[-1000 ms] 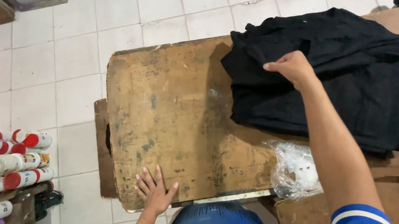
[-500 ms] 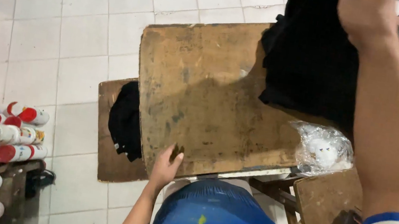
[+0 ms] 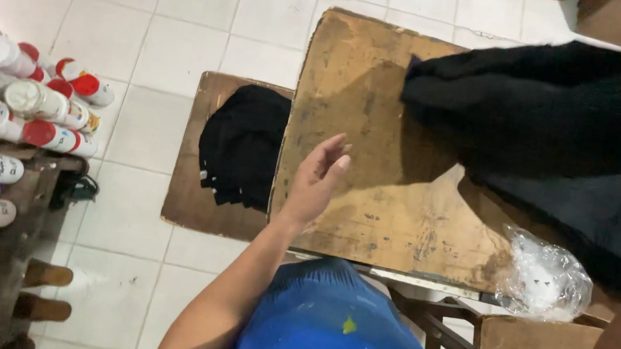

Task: The person places a rectangular transfer sticker on the sleeve of a black garment and uses an iron to press it onto the fabric. They then fold the sleeve and iron the seam before repeating the process on another sleeve.

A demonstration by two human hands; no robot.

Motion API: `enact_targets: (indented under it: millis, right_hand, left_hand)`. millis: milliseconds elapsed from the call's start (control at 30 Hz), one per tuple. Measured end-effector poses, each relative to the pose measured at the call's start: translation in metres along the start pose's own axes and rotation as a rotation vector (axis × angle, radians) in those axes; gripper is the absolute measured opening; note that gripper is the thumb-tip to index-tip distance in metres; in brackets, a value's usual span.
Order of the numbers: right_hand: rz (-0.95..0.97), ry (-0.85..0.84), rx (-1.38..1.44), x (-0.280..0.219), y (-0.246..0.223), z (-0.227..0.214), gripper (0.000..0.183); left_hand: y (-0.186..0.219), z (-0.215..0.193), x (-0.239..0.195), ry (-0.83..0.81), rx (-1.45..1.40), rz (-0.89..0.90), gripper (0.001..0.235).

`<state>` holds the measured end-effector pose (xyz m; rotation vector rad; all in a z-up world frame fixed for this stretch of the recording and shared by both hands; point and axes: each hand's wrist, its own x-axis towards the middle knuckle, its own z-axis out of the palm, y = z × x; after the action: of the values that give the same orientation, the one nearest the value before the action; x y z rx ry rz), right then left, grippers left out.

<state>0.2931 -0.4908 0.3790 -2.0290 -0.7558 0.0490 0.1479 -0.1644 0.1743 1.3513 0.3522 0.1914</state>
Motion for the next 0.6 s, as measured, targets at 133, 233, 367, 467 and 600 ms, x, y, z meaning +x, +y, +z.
enact_targets:
  millis: [133, 233, 367, 467, 600]
  right_hand:
    - [0.188, 0.110, -0.036, -0.024, -0.034, 0.045, 0.038]
    - [0.279, 0.142, 0.040, -0.030, -0.030, 0.064, 0.040]
    - [0.238, 0.087, -0.019, -0.040, -0.017, 0.064, 0.040]
    - [0.220, 0.093, -0.294, -0.053, -0.001, 0.054, 0.044]
    - [0.358, 0.184, -0.066, -0.057, 0.030, 0.034, 0.035]
  left_hand:
    - [-0.028, 0.011, 0.003, -0.044, -0.227, -0.281, 0.042]
    - [-0.033, 0.012, 0.001, 0.048, -0.299, -0.367, 0.036]
    - [-0.065, 0.004, -0.015, 0.248, -0.069, -0.168, 0.033]
    - [-0.029, -0.011, -0.027, 0.402, 0.002, -0.249, 0.023]
    - [0.024, -0.031, -0.025, 0.507, 0.078, 0.014, 0.017]
